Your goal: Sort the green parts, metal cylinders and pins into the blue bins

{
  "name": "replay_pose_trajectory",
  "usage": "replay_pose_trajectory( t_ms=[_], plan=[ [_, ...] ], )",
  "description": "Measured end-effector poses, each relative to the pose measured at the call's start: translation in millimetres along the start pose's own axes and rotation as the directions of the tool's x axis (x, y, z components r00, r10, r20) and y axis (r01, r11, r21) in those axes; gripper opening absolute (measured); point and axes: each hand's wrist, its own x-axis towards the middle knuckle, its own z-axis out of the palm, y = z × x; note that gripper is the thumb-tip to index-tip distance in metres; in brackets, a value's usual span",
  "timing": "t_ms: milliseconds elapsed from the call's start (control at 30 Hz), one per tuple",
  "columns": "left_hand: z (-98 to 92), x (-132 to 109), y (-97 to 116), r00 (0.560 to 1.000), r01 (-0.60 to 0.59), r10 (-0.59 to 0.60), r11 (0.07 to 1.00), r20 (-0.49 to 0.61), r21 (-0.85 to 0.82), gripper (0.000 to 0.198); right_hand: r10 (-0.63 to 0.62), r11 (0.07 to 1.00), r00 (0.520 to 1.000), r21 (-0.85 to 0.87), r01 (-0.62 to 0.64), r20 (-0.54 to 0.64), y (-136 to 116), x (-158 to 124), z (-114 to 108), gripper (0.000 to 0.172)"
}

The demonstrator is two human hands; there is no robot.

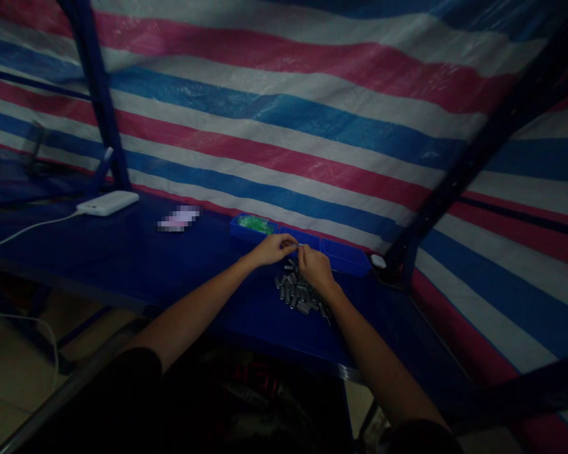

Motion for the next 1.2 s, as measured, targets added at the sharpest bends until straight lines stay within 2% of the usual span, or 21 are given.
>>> replay_pose_trajectory(
  t_ms=[100,233,367,467,600,733,900,967,1067,1200],
  plan=[
    [1.2,-2.4,2.0,1.0,-0.029,0.029,0.999,-0.003,-0.027,0.02,0.052,0.999,0.999,0.008,-0.052,0.003,-0.6,0.5,-0.8,0.033],
    [0.5,-4.7,1.8,0.998,-0.066,0.066,0.998,0.014,0.018,0.017,0.051,0.995,0.999,0.09,-0.049,-0.016,1.6,0.2,-0.5,0.03],
    [-1.4,-3.3,1.7,0.999,0.012,-0.012,1.0,-0.035,0.017,0.017,0.0,0.956,0.997,0.292,0.024,-0.081,9.4,-0.4,-0.8,0.028],
    [-1.8,-1.7,3.0,0.996,0.076,-0.076,0.997,-0.052,-0.008,0.025,-0.049,0.917,0.989,0.386,0.099,-0.137,13.6,-0.9,-1.9,0.028],
    [-0.1,-0.5,3.9,0.992,0.128,-0.128,0.991,0.008,-0.046,0.037,-0.088,0.908,0.97,0.382,0.171,-0.226,14.3,-1.6,-4.6,0.026],
    [-1.3,-0.6,2.6,0.978,0.172,-0.165,0.984,0.126,-0.049,0.043,-0.089,0.918,0.961,0.352,0.182,-0.263,14.9,-1.6,-7.8,0.025],
    [-6.4,-6.5,-0.4,0.967,0.049,-0.117,0.956,0.224,0.289,0.02,0.022,0.937,0.937,0.334,0.102,-0.349,20.7,1.5,-8.6,0.026],
    [-5.1,-9.5,-2.7,0.945,0.034,-0.153,0.925,0.289,0.378,0.024,0.108,0.949,0.922,0.315,0.016,-0.371,25.8,3.6,-5.5,0.029],
    [1.1,-12.5,-7.1,0.923,0.042,-0.198,0.904,0.329,0.426,0.026,0.17,0.967,0.93,0.238,-0.093,-0.326,36.0,5.4,3.0,0.031],
    [7.5,-12.2,-10.3,0.933,0.073,-0.207,0.909,0.294,0.409,0.018,0.168,0.975,0.958,0.183,-0.127,-0.231,44.5,3.9,10.5,0.03]
  ],
)
